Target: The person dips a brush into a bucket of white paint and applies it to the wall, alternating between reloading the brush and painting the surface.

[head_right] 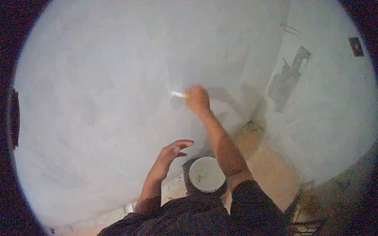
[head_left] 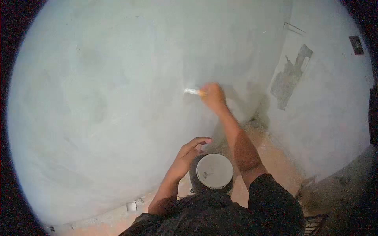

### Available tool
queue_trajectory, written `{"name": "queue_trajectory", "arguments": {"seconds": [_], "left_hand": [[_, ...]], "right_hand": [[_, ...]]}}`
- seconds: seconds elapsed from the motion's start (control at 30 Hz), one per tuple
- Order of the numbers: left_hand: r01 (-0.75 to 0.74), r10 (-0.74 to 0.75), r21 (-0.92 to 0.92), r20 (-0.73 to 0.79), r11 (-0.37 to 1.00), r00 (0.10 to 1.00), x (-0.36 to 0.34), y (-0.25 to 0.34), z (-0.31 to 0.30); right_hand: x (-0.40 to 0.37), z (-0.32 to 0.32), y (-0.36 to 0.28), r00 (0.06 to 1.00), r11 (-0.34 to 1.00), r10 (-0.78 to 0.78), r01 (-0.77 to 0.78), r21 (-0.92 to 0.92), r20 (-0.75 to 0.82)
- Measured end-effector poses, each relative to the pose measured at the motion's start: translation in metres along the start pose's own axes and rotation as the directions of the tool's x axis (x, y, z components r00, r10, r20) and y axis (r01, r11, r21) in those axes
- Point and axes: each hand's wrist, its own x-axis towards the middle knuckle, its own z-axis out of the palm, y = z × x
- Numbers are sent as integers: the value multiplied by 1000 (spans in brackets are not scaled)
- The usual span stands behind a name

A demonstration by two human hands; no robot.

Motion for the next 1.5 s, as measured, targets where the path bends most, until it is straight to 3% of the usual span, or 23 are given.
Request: {"name": "queue_trajectory", "arguments": {"seconds": [0.03,0.13,0.23,0.3,0.33,0.4,0.43,0.5,0.63,0.73,0.8,0.9,0.93,0.97,1.0,1.03,1.17,1.2,1.23,1.27,1.33,1.43,1.5], "left_hand": [[5,-5,3,-2,1000,1000,-3,-1,-2],[-10,10,-8,13,1000,1000,-1,-4,-3],[29,-29,0,0,1000,1000,-2,-3,-3],[26,-26,-8,12,1000,1000,-2,-4,-5],[23,-22,-17,26,1000,999,-1,-6,-6],[25,-24,-20,22,999,999,0,-6,-6],[44,-44,-36,17,998,999,0,-3,-6],[38,-37,-60,16,997,999,-1,-5,-8],[43,-43,-12,14,999,999,-1,-14,-16],[32,-33,-32,-8,999,999,-2,-17,-16],[28,-28,-48,-12,998,1000,-2,-16,-15],[37,-37,-58,-5,998,999,-5,-21,-15],[44,-44,-77,-4,996,999,-6,-22,-15],[62,-63,-33,-9,998,998,-8,-24,-16],[57,-57,-34,-7,998,998,-10,-25,-16],[50,-50,-23,4,998,999,-11,-24,-17],[43,-43,-28,-15,999,999,-14,-29,-18],[45,-47,-37,-31,998,998,-14,-30,-18],[47,-48,-32,-34,998,998,-15,-27,-18],[48,-50,-32,-41,998,998,-17,-27,-17],[41,-43,-28,-56,999,998,-17,-28,-17],[65,-65,-2,-83,998,994,-18,-40,-21],[63,-63,-5,-95,998,993,-16,-46,-19]], "right_hand": [[18,-12,-20,992,994,-106,104,-32,-69],[56,-48,-68,961,980,-200,194,-48,-190],[64,-75,-100,958,987,-163,161,-30,-237],[52,-88,-119,987,971,56,-18,239,-151],[50,-80,-113,987,971,55,-18,238,-151],[44,-43,-82,919,969,-190,232,85,-346],[37,-19,-64,938,974,-180,213,83,-296],[13,27,-29,895,962,-217,263,67,-391],[-60,78,28,980,998,-24,33,45,-198],[-113,104,58,977,991,-55,79,109,-208],[-139,118,84,993,993,114,-115,11,33],[-183,179,191,998,985,19,-30,168,67],[-180,167,180,998,986,16,-27,166,66],[-173,144,156,889,848,334,-429,311,314],[-162,118,129,627,553,527,-766,328,574],[-143,104,107,433,201,677,-887,416,595],[-60,67,92,548,201,639,-796,571,539],[-33,40,69,588,305,618,-792,530,523],[-1,43,74,624,299,647,-736,607,438],[16,2,31,659,379,616,-728,571,431],[38,-34,7,809,479,442,-578,661,387],[54,-59,-17,818,443,457,-551,707,350],[50,-72,-27,922,497,334,-348,795,194]]}}
